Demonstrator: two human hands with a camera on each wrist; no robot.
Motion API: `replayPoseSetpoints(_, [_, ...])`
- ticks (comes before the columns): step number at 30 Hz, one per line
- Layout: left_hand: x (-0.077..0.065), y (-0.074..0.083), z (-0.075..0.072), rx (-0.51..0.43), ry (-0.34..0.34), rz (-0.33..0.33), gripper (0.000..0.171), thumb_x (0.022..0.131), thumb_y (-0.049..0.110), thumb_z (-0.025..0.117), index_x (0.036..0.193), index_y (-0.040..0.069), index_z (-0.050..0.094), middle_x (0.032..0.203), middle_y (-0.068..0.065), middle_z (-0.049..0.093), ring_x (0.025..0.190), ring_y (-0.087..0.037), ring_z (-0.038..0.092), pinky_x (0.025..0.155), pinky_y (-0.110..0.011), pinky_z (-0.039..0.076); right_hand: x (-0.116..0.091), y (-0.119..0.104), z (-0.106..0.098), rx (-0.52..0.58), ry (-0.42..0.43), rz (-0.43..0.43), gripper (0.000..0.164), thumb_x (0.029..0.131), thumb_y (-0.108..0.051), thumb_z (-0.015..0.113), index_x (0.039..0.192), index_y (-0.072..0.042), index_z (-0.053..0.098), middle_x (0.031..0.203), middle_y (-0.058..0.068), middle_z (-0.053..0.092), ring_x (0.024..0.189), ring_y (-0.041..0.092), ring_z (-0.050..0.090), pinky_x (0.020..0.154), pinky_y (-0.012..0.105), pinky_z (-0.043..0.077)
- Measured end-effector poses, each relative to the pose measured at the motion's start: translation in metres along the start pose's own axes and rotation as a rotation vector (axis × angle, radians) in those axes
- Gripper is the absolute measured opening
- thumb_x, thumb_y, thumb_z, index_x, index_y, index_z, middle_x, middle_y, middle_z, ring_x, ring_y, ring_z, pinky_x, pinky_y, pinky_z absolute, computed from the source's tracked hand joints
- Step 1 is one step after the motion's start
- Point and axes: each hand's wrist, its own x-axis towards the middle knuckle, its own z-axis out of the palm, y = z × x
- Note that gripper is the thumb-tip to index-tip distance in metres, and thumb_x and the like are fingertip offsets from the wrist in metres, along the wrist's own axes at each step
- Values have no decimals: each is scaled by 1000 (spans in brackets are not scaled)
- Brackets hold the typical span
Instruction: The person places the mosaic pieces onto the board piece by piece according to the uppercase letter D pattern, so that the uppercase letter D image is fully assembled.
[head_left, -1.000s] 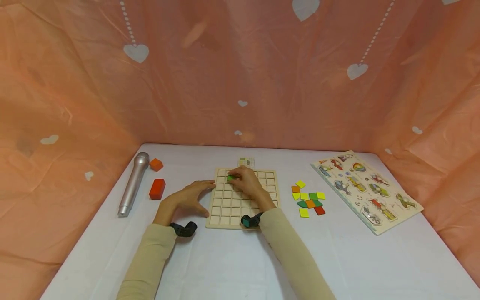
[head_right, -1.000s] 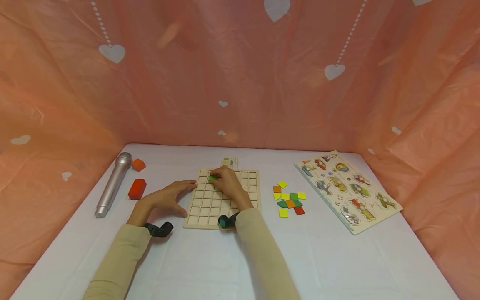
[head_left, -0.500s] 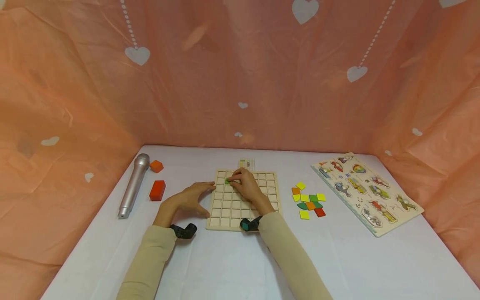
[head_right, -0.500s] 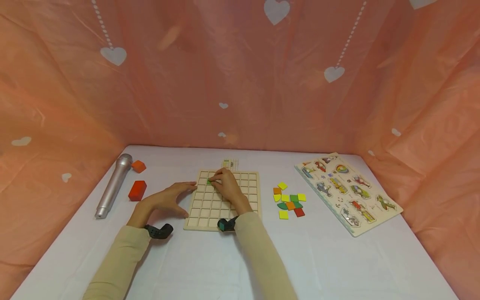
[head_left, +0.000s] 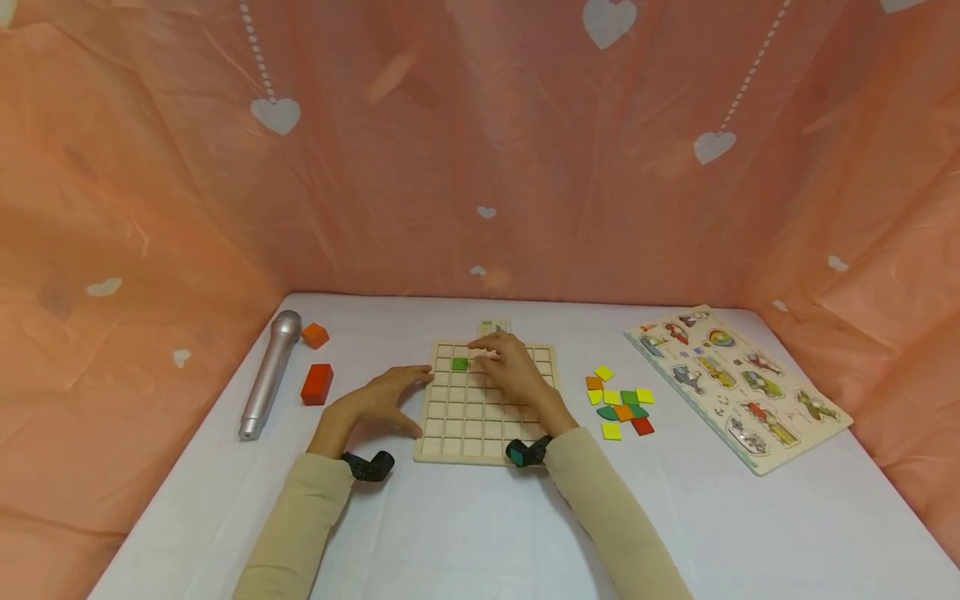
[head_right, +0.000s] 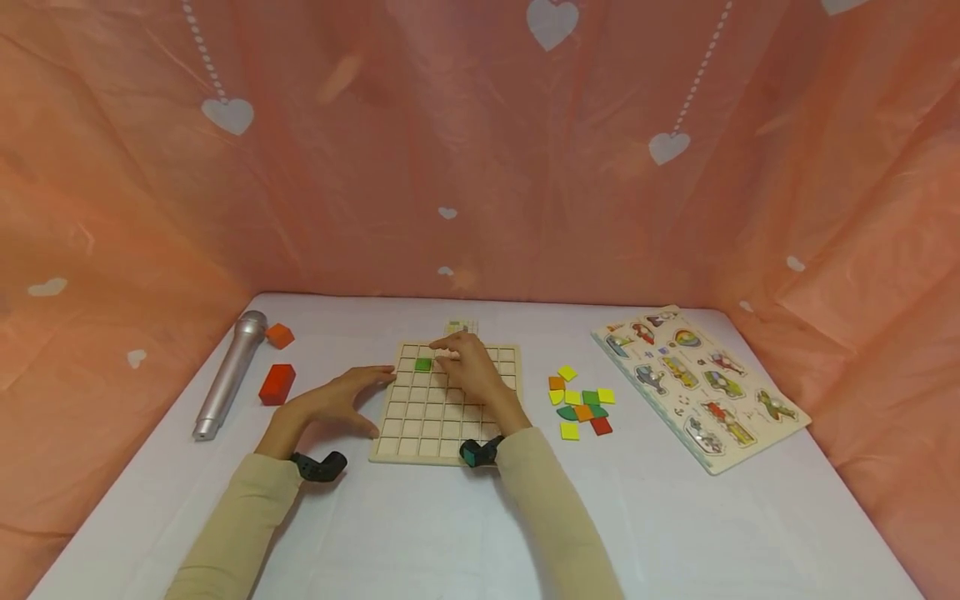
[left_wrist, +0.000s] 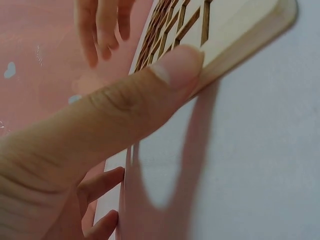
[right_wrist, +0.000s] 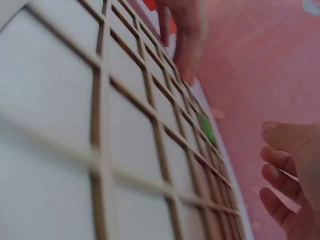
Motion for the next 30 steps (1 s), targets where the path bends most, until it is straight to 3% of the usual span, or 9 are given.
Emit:
replayPoseSetpoints(10, [-1, 0, 1, -1, 14, 6, 90, 65, 30, 84, 139, 1, 40, 148, -15, 32, 134, -36, 28, 109, -53, 24, -36, 9, -68, -82, 86, -27, 23, 88, -8, 63, 110, -4, 67, 106, 11, 61, 97, 27, 57, 82, 46, 50])
replayPoseSetpoints(18, [-3, 2, 1, 9, 14, 6, 89, 66, 31, 84, 138, 2, 41, 149, -14, 32, 135, -35, 28, 109, -52, 24, -81, 26, -126, -190, 149, 31, 22, 84, -6, 67, 106, -2, 68, 104, 13, 63, 95, 30, 57, 80, 49, 50])
replayPoseSetpoints(24, [-3, 1, 0, 28, 17, 26, 89, 65, 31, 84, 137, 0, 42, 148, -15, 33, 134, -36, 29, 109, -52, 25, -114, 39, -145, -260, 104, 126, 24, 83, -6, 69, 107, -3, 68, 105, 13, 64, 94, 28, 58, 78, 47, 51])
replayPoseSetpoints(30, [-2, 1, 0, 28, 16, 16, 89, 66, 32, 83, 138, 0, 41, 148, -14, 33, 134, -36, 29, 109, -53, 24, -130, 47, -152, -264, 18, 210, 22, 83, -5, 67, 105, -3, 69, 101, 13, 66, 90, 28, 57, 78, 44, 50])
